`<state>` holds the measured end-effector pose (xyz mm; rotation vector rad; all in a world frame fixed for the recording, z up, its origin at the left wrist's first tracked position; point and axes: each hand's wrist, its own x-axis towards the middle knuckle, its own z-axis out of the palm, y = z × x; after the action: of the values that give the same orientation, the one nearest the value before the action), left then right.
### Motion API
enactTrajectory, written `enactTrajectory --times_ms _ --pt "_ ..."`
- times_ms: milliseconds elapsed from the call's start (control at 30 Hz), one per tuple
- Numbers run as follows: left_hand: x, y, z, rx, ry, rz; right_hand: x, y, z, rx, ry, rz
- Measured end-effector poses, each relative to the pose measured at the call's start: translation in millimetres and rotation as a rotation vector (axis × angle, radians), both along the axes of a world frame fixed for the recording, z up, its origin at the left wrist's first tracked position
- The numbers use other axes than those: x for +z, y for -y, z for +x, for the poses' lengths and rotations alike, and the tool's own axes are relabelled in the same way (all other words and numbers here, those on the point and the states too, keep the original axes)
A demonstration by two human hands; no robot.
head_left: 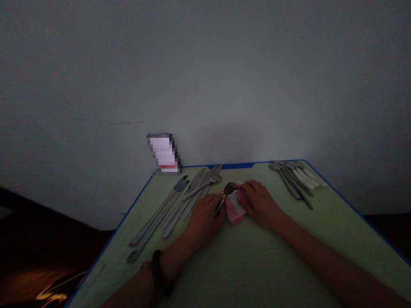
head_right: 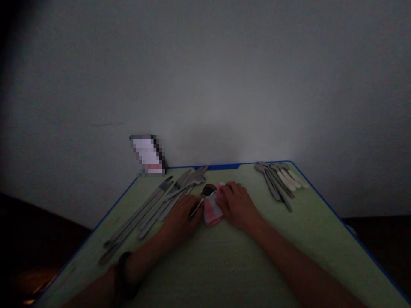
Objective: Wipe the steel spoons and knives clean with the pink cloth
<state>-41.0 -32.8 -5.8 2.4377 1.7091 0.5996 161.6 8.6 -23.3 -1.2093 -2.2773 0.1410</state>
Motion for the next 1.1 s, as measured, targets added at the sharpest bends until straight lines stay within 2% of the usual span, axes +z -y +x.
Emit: enactTrajectory --times_ms 67,167,400,567,700,867,967,1100 --pt "-2.0 0.6 -0.8 -0.011 -0.067 0.108 -0.5 -0.3 1.1 0.015 0.002 -0.008" --pt "-7.3 -3.3 -5.5 0.046 -0.148 0.193 -1.1 -1.8 2.5 0.020 -0.002 -0.012" --pt "-14.2 -9.2 -10.8 0.114 -0.228 0.157 0.6 -0.4 3.3 0.032 0.004 0.029" --pt "-18.3 -12.5 -13.2 0.145 -0.196 0.184 7.5 5.8 1.7 0.201 0.048 0.042" --pt "-22.1 -22.1 -19.0 0.106 -0.100 0.210 9.8 8.0 -0.3 0.251 0.055 0.003" --pt "-13.6 -26.8 -17.4 -0.024 0.111 0.206 9.6 10.5 -7.1 0.137 0.043 0.041" --pt "-4.4 -21.3 -14.2 -0.106 0.294 0.063 10.2 11.4 -11.1 0.062 0.058 0.052" --pt "2.6 -11.9 -10.5 -0.094 0.459 -0.056 11.2 9.7 -10.3 -0.037 -0.001 0.076"
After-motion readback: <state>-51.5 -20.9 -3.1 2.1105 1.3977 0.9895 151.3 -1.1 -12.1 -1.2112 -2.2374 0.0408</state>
